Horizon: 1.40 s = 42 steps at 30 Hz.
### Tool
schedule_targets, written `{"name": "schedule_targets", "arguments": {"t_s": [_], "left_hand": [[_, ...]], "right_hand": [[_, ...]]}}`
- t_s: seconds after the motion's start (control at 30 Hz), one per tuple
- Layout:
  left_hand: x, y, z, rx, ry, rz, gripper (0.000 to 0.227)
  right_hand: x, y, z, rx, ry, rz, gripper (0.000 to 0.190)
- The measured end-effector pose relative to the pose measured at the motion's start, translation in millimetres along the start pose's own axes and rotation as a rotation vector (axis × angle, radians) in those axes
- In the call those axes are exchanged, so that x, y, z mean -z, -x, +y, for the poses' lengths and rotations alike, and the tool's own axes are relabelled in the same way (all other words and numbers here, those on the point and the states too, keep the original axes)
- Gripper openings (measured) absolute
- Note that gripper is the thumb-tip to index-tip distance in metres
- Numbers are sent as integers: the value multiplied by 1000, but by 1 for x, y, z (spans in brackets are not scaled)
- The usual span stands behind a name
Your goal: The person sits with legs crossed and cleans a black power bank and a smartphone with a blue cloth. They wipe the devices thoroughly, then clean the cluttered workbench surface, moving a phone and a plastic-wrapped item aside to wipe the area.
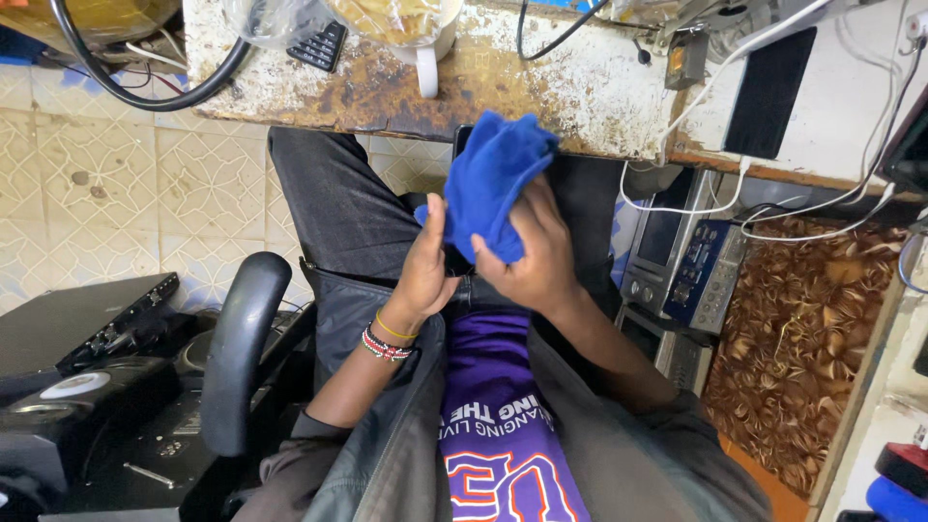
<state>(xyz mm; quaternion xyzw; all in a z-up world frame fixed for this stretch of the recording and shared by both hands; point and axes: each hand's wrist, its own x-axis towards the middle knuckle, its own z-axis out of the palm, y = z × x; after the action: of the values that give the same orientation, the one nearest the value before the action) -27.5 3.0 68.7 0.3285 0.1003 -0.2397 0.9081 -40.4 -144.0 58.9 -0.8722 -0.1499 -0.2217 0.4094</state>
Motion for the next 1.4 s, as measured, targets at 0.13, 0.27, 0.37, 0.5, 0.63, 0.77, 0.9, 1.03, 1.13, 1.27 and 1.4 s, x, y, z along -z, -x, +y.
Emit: {"name": "schedule_targets", "arguments": {"t_s": [0.13, 0.27, 0.37, 0.5, 0.63, 0.77, 0.9, 1.03, 1.13, 1.27, 1.4], "left_hand": [[-10, 2, 15, -25, 202, -31, 60], [52, -12, -33, -79, 178, -109, 70], [55, -15, -32, -82, 231, -106, 56], [33, -4, -8, -3, 253, -20, 44], [28, 1, 16, 95, 187, -47, 44], [36, -1, 14, 98, 153, -73, 49], [30, -2, 14, 174, 150, -57, 55], [26, -2, 13, 256, 129, -36, 62], [21, -4, 15, 265, 106, -29, 58], [22, -2, 11, 279, 100, -40, 58], [29, -1, 4, 214, 95, -89, 56]], "right_hand": [[-5, 10, -25, 105, -101, -133, 28], [-5, 28, -22, 86, -154, -115, 22], [4, 28, -17, 83, -157, -113, 18], [27, 28, 4, -243, -257, -8, 21], [44, -6, 22, -763, -738, 540, 23], [61, -37, 28, -435, -590, 534, 21], [32, -41, 83, -426, 220, -14, 71], [10, -65, 98, -311, 400, -194, 71], [5, -71, 124, -262, 366, -222, 73], [25, -68, 114, -138, 199, -341, 57], [32, -42, 98, -137, -93, -323, 53]]}}
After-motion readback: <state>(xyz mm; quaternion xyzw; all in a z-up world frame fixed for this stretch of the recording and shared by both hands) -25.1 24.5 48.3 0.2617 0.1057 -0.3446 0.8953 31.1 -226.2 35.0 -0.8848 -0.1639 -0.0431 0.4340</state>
